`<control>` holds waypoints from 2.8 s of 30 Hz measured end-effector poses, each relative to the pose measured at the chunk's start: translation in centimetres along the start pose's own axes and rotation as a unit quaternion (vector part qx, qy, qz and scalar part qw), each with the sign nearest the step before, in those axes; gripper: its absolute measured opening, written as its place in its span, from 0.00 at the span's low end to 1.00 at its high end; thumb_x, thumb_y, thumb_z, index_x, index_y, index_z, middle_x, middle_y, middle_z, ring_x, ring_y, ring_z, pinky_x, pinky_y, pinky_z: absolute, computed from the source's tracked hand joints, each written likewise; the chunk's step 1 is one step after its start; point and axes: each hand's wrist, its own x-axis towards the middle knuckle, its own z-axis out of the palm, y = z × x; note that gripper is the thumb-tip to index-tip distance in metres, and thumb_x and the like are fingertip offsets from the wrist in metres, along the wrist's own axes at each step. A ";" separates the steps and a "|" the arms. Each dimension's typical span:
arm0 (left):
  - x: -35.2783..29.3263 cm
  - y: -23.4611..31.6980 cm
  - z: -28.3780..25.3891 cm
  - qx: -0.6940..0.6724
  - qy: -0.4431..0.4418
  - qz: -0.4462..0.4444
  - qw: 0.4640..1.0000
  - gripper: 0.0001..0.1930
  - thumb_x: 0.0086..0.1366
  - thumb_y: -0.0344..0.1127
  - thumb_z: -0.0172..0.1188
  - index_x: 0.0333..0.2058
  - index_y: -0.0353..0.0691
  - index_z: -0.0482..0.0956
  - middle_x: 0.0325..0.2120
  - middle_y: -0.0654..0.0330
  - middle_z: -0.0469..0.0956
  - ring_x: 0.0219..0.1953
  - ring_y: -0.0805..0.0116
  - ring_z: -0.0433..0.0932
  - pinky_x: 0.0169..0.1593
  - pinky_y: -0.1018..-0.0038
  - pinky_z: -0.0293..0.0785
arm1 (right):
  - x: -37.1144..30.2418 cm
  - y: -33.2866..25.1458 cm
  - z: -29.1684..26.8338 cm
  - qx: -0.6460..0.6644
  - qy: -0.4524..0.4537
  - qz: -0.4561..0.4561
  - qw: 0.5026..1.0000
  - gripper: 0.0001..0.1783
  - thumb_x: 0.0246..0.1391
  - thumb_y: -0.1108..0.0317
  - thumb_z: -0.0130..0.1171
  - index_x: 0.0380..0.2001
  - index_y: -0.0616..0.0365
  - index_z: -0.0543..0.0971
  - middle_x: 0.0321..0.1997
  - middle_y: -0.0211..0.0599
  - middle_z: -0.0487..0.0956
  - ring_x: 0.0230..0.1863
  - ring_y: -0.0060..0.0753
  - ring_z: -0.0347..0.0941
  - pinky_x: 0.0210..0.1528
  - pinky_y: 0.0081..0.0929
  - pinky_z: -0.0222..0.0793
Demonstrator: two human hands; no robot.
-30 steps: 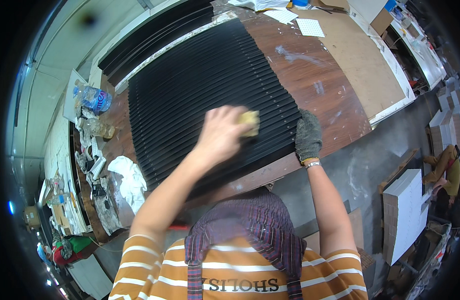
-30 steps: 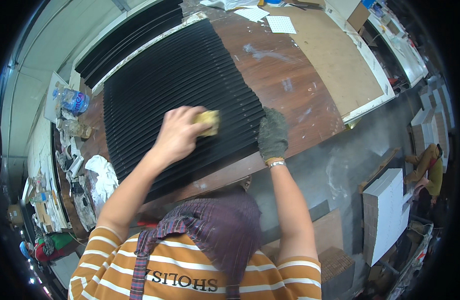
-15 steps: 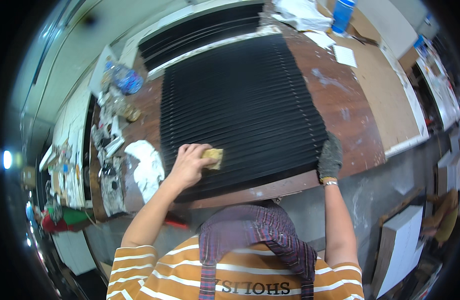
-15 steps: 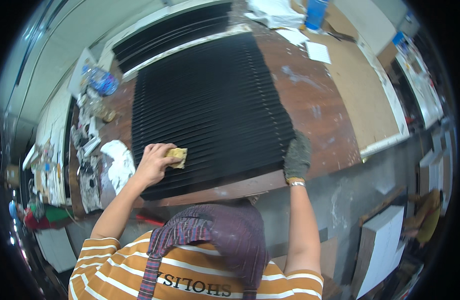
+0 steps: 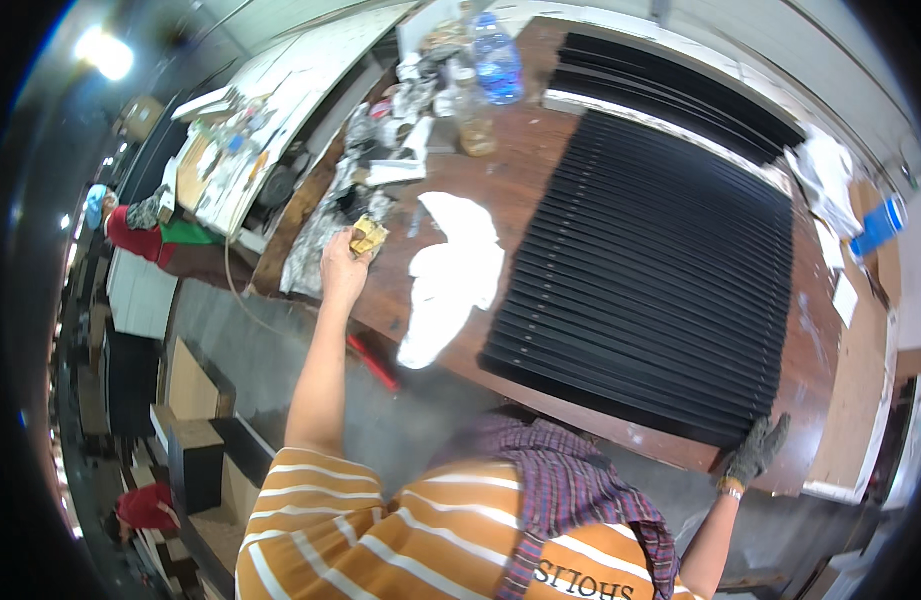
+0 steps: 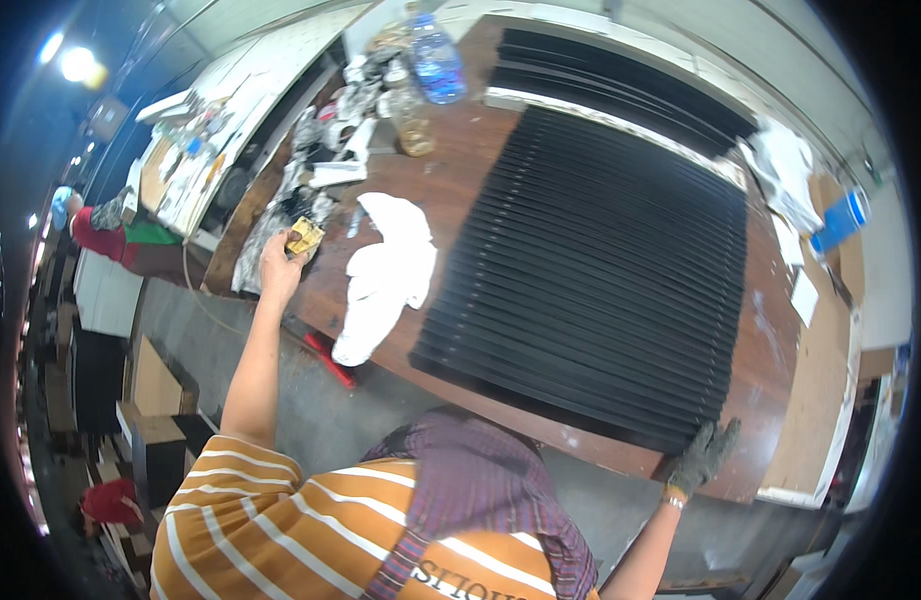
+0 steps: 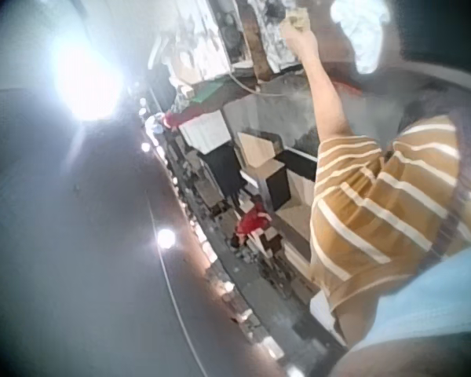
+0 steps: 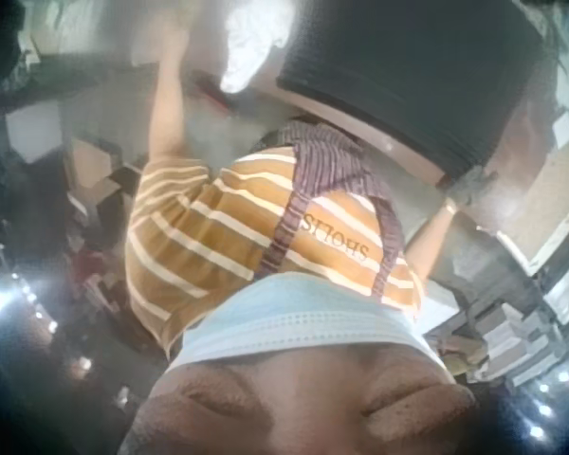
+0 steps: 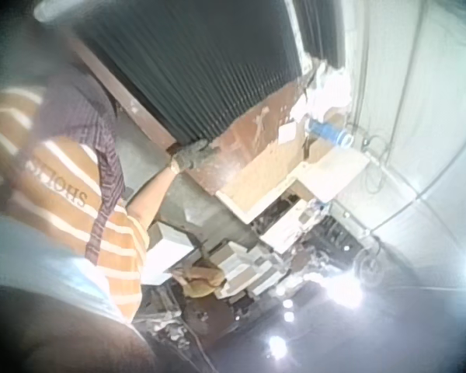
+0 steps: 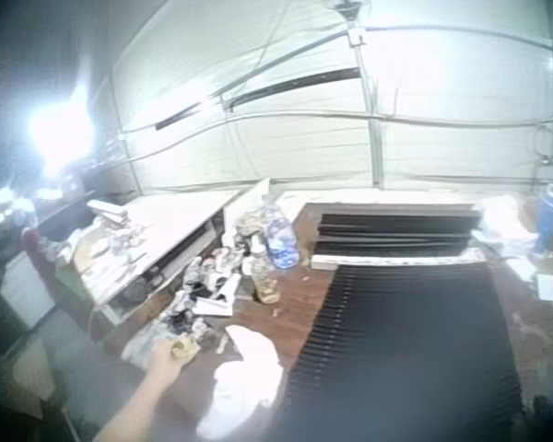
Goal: The person wipes a stack of black slats on a workbench using a white cloth and a yellow sponge. They repeatedly wipe the top slat, occasionally switch tools, and continue cleaning the same surface throughout the clip.
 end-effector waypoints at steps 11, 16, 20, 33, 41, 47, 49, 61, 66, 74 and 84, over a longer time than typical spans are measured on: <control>1.8 -5.9 4.5 0.062 0.021 0.014 0.998 0.24 0.57 0.33 0.72 0.53 0.43 0.80 0.60 0.49 0.76 0.61 0.43 0.73 0.63 0.49 0.69 | -7.5 -11.0 2.1 -0.118 -0.115 -0.216 0.962 0.35 0.60 0.65 0.62 0.70 0.61 0.70 0.77 0.52 0.65 0.78 0.56 0.56 0.79 0.52 0.49; -4.6 6.3 6.5 -0.061 -0.200 0.292 0.933 0.36 0.55 0.41 0.74 0.64 0.49 0.76 0.70 0.48 0.66 0.72 0.41 0.61 0.69 0.44 0.60 | -7.6 -12.3 1.8 -0.135 -0.098 -0.238 0.957 0.35 0.59 0.64 0.62 0.69 0.60 0.71 0.76 0.53 0.66 0.77 0.59 0.57 0.79 0.54 0.49; -6.8 8.0 9.6 -0.128 -0.202 0.301 0.923 0.28 0.48 0.34 0.72 0.52 0.48 0.81 0.68 0.51 0.68 0.68 0.39 0.63 0.69 0.45 0.60 | -7.3 -12.3 1.3 -0.090 -0.102 -0.223 0.965 0.36 0.56 0.63 0.67 0.68 0.59 0.72 0.74 0.54 0.68 0.76 0.60 0.59 0.79 0.54 0.50; 2.2 45.7 14.3 -0.663 -0.490 0.038 0.565 0.19 0.71 0.35 0.59 0.56 0.29 0.79 0.48 0.53 0.84 0.47 0.65 0.84 0.52 0.70 0.80 | 17.9 -6.8 4.7 -0.044 -0.154 -0.131 0.978 0.37 0.61 0.54 0.63 0.69 0.61 0.70 0.75 0.53 0.67 0.77 0.54 0.59 0.78 0.46 0.53; -6.9 57.2 28.3 -0.149 -0.210 0.571 0.780 0.24 0.56 0.32 0.70 0.53 0.53 0.81 0.65 0.57 0.72 0.60 0.48 0.73 0.63 0.53 0.71 | 24.5 -5.6 13.8 -0.036 -0.185 -0.135 0.973 0.27 0.64 0.60 0.53 0.62 0.63 0.76 0.67 0.55 0.75 0.70 0.58 0.66 0.76 0.49 0.54; 1.6 44.3 20.3 0.001 -0.138 0.232 0.963 0.21 0.53 0.20 0.62 0.46 0.43 0.85 0.51 0.52 0.81 0.55 0.50 0.80 0.59 0.60 0.77 | 24.2 -5.5 13.7 -0.010 -0.193 -0.171 0.966 0.30 0.71 0.55 0.46 0.68 0.61 0.71 0.73 0.51 0.70 0.75 0.56 0.60 0.80 0.51 0.45; 0.2 48.9 21.7 -0.177 -0.197 0.189 0.946 0.25 0.53 0.13 0.53 0.50 0.35 0.83 0.51 0.48 0.80 0.57 0.51 0.79 0.60 0.62 0.79 | 24.4 -5.9 13.5 -0.026 -0.200 -0.154 0.967 0.30 0.71 0.55 0.45 0.69 0.61 0.70 0.73 0.52 0.70 0.76 0.55 0.59 0.80 0.51 0.44; 5.6 27.3 22.5 0.021 -0.121 0.326 0.937 0.22 0.56 0.24 0.65 0.51 0.46 0.83 0.61 0.53 0.75 0.61 0.46 0.73 0.64 0.53 0.68 | 24.9 -5.9 12.9 -0.014 -0.234 -0.124 0.964 0.31 0.70 0.55 0.51 0.69 0.62 0.70 0.74 0.53 0.69 0.76 0.55 0.60 0.79 0.47 0.48; 8.9 38.5 25.7 -0.280 -0.015 0.283 0.917 0.17 0.64 0.24 0.61 0.52 0.37 0.83 0.49 0.50 0.81 0.55 0.51 0.81 0.57 0.65 0.77 | 25.5 -10.1 14.7 -0.118 -0.140 -0.191 0.964 0.37 0.68 0.50 0.55 0.72 0.61 0.66 0.76 0.54 0.65 0.78 0.54 0.57 0.80 0.48 0.47; 1.7 64.6 39.0 -0.199 -0.216 0.547 0.784 0.21 0.71 0.47 0.60 0.61 0.55 0.80 0.70 0.59 0.67 0.70 0.54 0.65 0.73 0.49 0.59 | 25.7 -13.1 15.2 -0.087 -0.150 -0.178 0.969 0.33 0.64 0.58 0.56 0.69 0.61 0.69 0.75 0.55 0.67 0.75 0.56 0.61 0.77 0.49 0.52; 10.3 59.5 32.8 -0.414 -0.264 0.027 0.871 0.20 0.69 0.31 0.55 0.57 0.30 0.78 0.58 0.38 0.76 0.57 0.43 0.77 0.64 0.56 0.72 | 25.5 -13.6 14.9 -0.164 -0.192 -0.155 0.955 0.41 0.64 0.54 0.59 0.75 0.60 0.61 0.81 0.52 0.58 0.78 0.54 0.57 0.77 0.48 0.53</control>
